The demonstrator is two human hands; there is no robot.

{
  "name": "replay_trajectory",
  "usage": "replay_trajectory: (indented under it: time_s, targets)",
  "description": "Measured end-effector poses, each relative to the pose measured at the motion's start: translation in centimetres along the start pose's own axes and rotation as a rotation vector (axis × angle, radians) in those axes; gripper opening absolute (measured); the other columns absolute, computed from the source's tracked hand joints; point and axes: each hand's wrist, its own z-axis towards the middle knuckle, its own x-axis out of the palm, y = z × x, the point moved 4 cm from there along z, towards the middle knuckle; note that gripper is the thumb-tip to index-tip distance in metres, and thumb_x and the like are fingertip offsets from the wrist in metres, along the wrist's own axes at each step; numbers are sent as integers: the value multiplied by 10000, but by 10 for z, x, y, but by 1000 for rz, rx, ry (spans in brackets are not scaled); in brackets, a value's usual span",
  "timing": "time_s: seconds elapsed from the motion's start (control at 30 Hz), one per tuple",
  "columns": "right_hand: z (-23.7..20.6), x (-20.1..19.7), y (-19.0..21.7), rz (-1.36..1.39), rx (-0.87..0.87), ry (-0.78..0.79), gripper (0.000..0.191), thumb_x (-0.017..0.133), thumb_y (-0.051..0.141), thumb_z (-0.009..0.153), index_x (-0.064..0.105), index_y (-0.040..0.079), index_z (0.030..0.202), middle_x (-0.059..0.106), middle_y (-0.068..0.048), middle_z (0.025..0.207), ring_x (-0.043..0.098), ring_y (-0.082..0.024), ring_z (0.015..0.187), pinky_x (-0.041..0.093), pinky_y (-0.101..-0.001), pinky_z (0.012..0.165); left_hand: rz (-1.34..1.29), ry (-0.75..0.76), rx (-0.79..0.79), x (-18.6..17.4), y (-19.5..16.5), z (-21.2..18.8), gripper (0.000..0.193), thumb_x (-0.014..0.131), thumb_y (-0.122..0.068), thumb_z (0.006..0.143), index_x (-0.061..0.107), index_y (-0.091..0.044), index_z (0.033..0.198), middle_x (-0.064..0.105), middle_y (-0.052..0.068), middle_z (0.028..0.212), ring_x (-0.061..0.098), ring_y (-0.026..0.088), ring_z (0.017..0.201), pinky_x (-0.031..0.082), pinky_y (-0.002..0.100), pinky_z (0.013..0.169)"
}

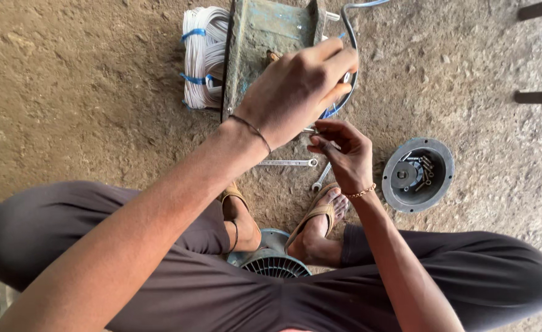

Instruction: The person sits on the ground and uses a wrench to tighten bolts on a disassembled electrical motor stator. They repeatedly adjust the tool and reposition the stator to access different fasteners while a second person's feet are visible nearby.

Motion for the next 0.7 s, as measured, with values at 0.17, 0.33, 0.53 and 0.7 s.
replay_trajectory:
  time_s: [0.17, 0.33, 0.53, 0.7]
  targets:
    - [5, -6, -8, -7, -15, 53, 280, 724, 34, 973, 673, -55, 1233, 726, -98, 1080, 720, -149, 975, 672, -338, 882, 3, -22, -31, -5, -2, -3, 219, 767, -134, 966, 623, -24, 1090, 693, 82, 1025, 771, 214, 823, 655, 263, 684]
    - [6, -9, -20, -17, -1, 65, 260, 678, 119, 1010, 672, -55, 1204, 715, -86, 1032, 722, -141, 901, 675, -329, 823, 19, -50, -36, -12, -5, -6, 228, 766, -154, 966, 617, -31, 1086, 680, 79, 1031, 771, 238, 835, 653, 284, 677]
    - [14, -10, -32, -142, 43, 73, 311, 605, 296, 1085, 631, -1, 997, 622, -28, 828, 609, -89, 696, 601, -270, 637, 4, -43, -48, -17, -6, -7, 205, 762, -166, 988, 610, -46, 1057, 668, 68, 1009, 770, 221, 811, 651, 289, 661]
    - [16, -4, -34, -120, 33, 91, 358, 573, 362, 1111, 567, 46, 944, 526, 6, 763, 537, -69, 642, 535, -250, 576, 12, -48, -42, -15, -3, -12, 201, 764, -165, 983, 627, -46, 1072, 673, 58, 1001, 768, 211, 798, 644, 281, 643]
